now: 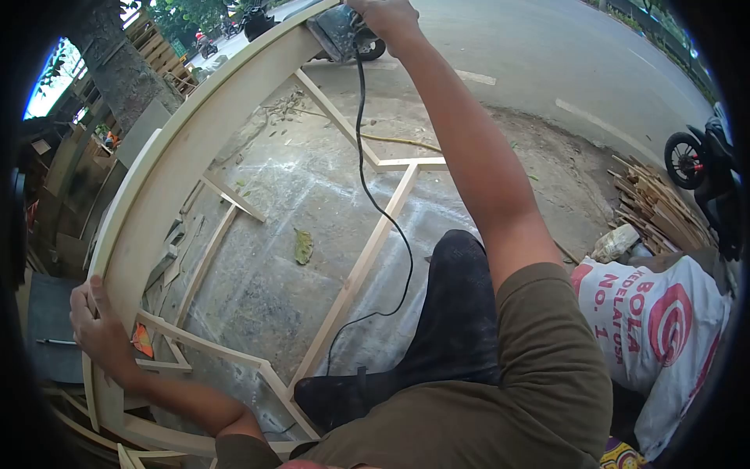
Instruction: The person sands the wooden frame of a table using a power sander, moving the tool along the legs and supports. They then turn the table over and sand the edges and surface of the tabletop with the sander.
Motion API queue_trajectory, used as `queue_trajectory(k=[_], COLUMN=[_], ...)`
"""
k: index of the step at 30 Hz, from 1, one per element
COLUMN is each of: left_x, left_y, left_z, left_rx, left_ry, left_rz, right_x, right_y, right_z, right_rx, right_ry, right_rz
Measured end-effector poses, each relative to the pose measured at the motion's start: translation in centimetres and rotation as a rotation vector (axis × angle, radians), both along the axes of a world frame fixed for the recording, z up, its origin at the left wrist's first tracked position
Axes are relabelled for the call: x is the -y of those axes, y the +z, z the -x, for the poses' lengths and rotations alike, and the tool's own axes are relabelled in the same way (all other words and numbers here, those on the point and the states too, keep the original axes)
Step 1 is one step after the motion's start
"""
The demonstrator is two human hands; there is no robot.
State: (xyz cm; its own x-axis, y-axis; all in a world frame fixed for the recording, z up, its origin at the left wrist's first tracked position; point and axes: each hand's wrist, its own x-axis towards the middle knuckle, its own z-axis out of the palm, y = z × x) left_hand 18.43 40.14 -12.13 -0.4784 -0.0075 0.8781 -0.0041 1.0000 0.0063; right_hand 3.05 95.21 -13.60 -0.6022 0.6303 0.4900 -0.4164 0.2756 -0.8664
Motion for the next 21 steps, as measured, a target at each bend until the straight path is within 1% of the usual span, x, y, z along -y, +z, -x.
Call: queue_trajectory(k=[2, 4, 5, 6, 8, 9, 10, 12, 14, 15, 16, 17, 19, 21], left_x=[0.0, -0.6, -2.0, -2.8, -8.3, -10.1, -12.2, -16.8, -21.6, -24.3, -27.3, -30.2, -34.6, -34.8], left_y=[1.8, 3.9, 5.9, 7.9, 8.2, 10.0, 10.8, 10.9, 10.5, 10.2, 10.0, 10.1, 10.0, 9.6], left_z=[-1.2, -1.3, -0.7, 0.6, 4.1, 5.6, 7.5, 11.9, 16.8, 19.0, 21.0, 22.9, 25.7, 26.5], left_rx=[0.191, 0.355, 0.501, 0.751, 0.949, 1.239, 1.334, 1.376, 1.373, 1.361, 1.346, 1.34, 1.321, 1.294], left_ry=[-0.01, -0.066, -0.159, -0.388, -0.636, -0.562, -0.641, -0.76, -0.922, -0.955, -0.99, -0.994, -1.004, -0.983], left_rz=[-0.028, 0.092, 0.131, 0.087, -0.027, 0.101, 0.12, 0.163, 0.154, 0.152, 0.15, 0.141, 0.118, 0.125], right_x=[-4.8, -9.2, -11.1, -12.5, -14.8, -15.0, -13.7, -11.4, -7.6, -5.5, -3.5, -2.0, -1.6, -4.4], right_y=[-0.5, -1.7, -1.8, -1.5, -1.8, -1.8, -0.5, 0.0, 0.4, 0.6, 1.3, 1.1, 1.9, 3.4], right_z=[1.1, 3.4, 4.1, 4.1, 4.6, 5.0, 3.8, 2.3, 0.3, -0.5, -1.2, -1.2, 0.0, 2.5], right_rx=[0.03, 0.024, 0.023, 0.061, 0.122, 0.151, 0.232, 0.309, 0.352, 0.368, 0.429, 0.41, 0.363, 0.372], right_ry=[0.057, -0.016, -0.064, -0.044, -0.098, -0.114, -0.115, -0.168, -0.136, -0.138, -0.116, -0.144, -0.218, -0.231], right_rz=[-0.03, 0.008, 0.027, 0.072, 0.072, 0.072, 0.126, 0.006, 0.017, -0.004, 0.073, 0.082, 0.107, 0.203])
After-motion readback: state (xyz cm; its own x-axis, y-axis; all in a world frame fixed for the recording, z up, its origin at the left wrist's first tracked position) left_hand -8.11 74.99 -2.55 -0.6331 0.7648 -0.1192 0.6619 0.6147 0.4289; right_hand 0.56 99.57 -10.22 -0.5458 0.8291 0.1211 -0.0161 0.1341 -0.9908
